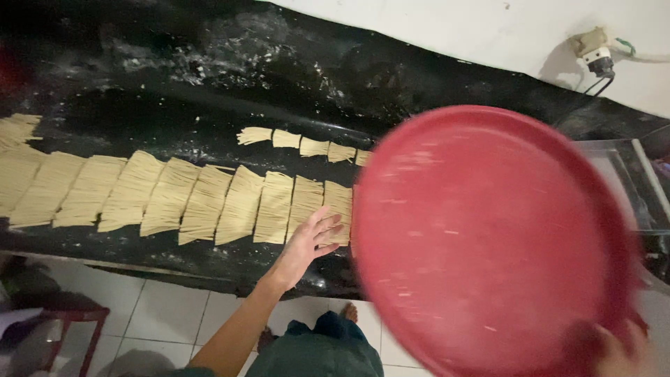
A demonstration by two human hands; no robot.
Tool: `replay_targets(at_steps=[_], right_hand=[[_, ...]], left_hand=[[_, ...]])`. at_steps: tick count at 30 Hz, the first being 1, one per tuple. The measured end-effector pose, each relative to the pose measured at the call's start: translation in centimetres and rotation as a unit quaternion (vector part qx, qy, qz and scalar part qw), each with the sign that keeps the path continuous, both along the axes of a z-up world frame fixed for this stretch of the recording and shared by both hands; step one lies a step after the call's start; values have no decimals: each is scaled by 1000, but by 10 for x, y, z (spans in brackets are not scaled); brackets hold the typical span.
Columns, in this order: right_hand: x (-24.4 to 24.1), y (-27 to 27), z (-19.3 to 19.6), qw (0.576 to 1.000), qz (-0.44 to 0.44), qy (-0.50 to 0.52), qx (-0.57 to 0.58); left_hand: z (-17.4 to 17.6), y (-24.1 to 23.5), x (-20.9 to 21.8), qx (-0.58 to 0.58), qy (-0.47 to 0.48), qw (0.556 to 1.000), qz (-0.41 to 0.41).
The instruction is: The person uses a large knife to cut long strips of dough into smaller bundles on a black countertop. They then pick up the cut noodle bundles by hand and place them onto a red tray.
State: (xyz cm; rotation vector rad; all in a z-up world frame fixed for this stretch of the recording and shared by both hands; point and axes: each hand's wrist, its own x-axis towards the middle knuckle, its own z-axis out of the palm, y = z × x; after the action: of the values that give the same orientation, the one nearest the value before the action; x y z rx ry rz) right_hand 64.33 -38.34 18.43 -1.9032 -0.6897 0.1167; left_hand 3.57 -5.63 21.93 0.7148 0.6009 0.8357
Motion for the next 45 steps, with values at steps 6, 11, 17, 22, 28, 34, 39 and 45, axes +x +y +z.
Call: replay_targets(at_steps=[6, 11, 17, 22, 28, 34, 39, 45], right_hand=[[-259, 234, 56, 979, 71, 189, 42], [-299, 339, 9, 894, 351, 256, -113], [-122, 451, -161, 811, 436, -119, -371], [-60, 476, -279, 657, 522, -248, -485], [-139, 516, -197, 516, 555, -274, -592], [-134, 502, -243, 539, 566, -339, -524], [-124, 483, -263, 565, 604, -306, -472], [-131, 467, -231, 580, 594, -266, -489]], left_hand=[[32, -12, -96, -189, 7, 950, 248], [-46, -31, -189, -133, 122, 873, 454], [-89, -94, -263, -123, 249, 708, 649], [-92, -117, -245, -131, 308, 637, 695], [-48, -105, -184, -140, 309, 628, 701], [-19, -87, -159, -136, 292, 623, 713], [-18, -74, -159, -159, 263, 643, 702], [-35, -63, -179, -116, 241, 695, 667]])
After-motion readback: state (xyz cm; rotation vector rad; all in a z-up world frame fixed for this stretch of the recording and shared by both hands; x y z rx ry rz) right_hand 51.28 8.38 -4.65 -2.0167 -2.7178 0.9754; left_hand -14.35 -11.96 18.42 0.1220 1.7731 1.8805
